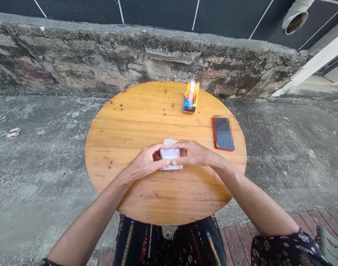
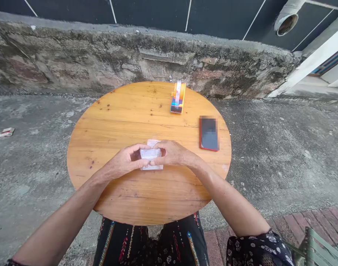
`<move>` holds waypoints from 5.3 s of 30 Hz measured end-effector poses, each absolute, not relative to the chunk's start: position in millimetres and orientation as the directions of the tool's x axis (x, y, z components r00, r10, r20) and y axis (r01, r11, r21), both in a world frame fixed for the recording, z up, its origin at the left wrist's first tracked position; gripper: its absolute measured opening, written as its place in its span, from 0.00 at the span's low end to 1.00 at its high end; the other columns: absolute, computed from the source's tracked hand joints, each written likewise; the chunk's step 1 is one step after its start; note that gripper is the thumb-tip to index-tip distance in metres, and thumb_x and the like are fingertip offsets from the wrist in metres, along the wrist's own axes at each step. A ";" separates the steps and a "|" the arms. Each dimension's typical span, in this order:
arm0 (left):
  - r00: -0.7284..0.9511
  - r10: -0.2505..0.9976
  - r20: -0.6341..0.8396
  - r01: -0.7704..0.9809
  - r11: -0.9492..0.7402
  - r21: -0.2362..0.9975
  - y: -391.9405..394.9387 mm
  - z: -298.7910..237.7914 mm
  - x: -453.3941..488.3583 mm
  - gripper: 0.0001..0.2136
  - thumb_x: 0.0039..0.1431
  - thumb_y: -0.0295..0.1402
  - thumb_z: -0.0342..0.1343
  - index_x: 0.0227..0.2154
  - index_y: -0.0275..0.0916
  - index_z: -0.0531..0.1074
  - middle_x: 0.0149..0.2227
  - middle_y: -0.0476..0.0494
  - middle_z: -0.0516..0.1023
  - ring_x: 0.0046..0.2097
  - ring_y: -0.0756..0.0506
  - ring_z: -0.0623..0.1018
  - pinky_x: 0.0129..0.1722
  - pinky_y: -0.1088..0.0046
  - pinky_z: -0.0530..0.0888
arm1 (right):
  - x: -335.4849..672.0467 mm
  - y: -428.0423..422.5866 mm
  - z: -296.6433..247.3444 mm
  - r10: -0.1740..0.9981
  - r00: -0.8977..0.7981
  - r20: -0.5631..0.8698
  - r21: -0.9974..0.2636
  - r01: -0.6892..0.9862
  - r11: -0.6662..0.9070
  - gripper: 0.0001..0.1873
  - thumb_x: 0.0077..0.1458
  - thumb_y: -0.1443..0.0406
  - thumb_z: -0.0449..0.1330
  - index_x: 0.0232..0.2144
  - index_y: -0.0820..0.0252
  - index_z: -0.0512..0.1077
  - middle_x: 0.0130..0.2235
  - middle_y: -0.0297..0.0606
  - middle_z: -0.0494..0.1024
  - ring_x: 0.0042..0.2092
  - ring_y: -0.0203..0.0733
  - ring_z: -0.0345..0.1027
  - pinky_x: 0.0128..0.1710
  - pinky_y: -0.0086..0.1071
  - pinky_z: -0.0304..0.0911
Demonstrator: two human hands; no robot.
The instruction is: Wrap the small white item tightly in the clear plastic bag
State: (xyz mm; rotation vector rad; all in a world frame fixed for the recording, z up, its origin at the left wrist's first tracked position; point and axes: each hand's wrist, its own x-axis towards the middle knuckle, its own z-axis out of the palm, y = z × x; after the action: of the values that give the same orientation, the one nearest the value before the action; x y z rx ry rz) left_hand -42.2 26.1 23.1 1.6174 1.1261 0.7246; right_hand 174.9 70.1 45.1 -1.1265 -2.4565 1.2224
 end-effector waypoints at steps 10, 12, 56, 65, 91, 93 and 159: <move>0.423 0.857 0.293 0.453 -0.480 0.751 4.3 14.5 -40.2 0.16 0.54 0.29 0.61 0.47 0.41 0.72 0.47 0.43 0.78 0.49 0.43 0.76 0.50 0.64 0.72 | 174.9 93.4 59.3 0.777 -0.629 0.026 -0.696 0.546 0.466 0.11 0.58 0.64 0.57 0.40 0.59 0.77 0.38 0.36 0.79 0.34 0.35 0.67 0.36 0.31 0.60; 0.438 0.832 0.341 0.462 -0.533 0.709 -2.1 11.2 -39.8 0.16 0.55 0.28 0.60 0.48 0.41 0.70 0.48 0.42 0.77 0.50 0.43 0.75 0.51 0.64 0.72 | 168.1 96.9 57.3 0.734 -0.676 0.066 -0.663 0.520 0.539 0.10 0.59 0.67 0.56 0.38 0.59 0.78 0.38 0.36 0.79 0.37 0.35 0.69 0.38 0.31 0.60; 0.473 0.767 0.434 0.393 -0.624 0.675 -6.5 -2.8 -42.2 0.19 0.57 0.29 0.62 0.51 0.41 0.68 0.49 0.41 0.75 0.51 0.43 0.73 0.52 0.62 0.71 | 160.8 94.4 44.2 0.770 -0.620 0.152 -0.455 0.647 0.611 0.15 0.58 0.71 0.55 0.46 0.58 0.75 0.48 0.40 0.78 0.46 0.42 0.72 0.44 0.34 0.64; 0.454 0.803 0.385 0.400 -0.570 0.717 -3.5 1.6 -41.4 0.18 0.56 0.29 0.62 0.50 0.41 0.70 0.49 0.42 0.76 0.51 0.42 0.74 0.51 0.62 0.71 | 159.4 86.4 39.3 0.719 -0.681 0.137 -0.471 0.594 0.652 0.16 0.61 0.71 0.52 0.45 0.57 0.77 0.48 0.39 0.79 0.47 0.41 0.73 0.45 0.33 0.66; 0.544 0.831 -0.117 0.546 -0.244 0.802 58.6 26.2 -50.8 0.15 0.60 0.44 0.55 0.44 0.42 0.77 0.39 0.45 0.79 0.36 0.46 0.77 0.33 0.71 0.73 | 186.5 48.9 33.5 0.777 -0.625 0.077 -0.723 0.501 0.475 0.16 0.62 0.58 0.58 0.50 0.56 0.74 0.44 0.40 0.80 0.44 0.41 0.72 0.44 0.34 0.64; 0.539 0.836 -0.108 0.563 -0.262 0.784 57.6 28.2 -50.3 0.15 0.62 0.45 0.53 0.43 0.41 0.77 0.36 0.46 0.78 0.34 0.47 0.76 0.32 0.72 0.72 | 186.8 53.7 32.2 0.769 -0.637 0.054 -0.728 0.502 0.467 0.16 0.62 0.58 0.58 0.49 0.57 0.75 0.43 0.39 0.80 0.41 0.40 0.72 0.42 0.33 0.63; 0.163 0.807 0.568 0.560 -0.550 0.620 9.7 -2.3 -12.0 0.06 0.56 0.25 0.58 0.38 0.39 0.73 0.40 0.43 0.78 0.45 0.43 0.75 0.47 0.62 0.73 | 163.0 118.1 31.2 0.750 -0.467 -0.469 -0.837 0.507 -0.207 0.15 0.52 0.62 0.58 0.17 0.59 0.64 0.13 0.27 0.62 0.14 0.28 0.49 0.13 0.25 0.41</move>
State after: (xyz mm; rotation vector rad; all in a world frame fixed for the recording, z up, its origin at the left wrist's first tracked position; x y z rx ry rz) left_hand -12.0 9.7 -2.3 2.1760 1.3189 1.3320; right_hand 163.0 118.1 31.2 -1.4926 -1.8336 1.7402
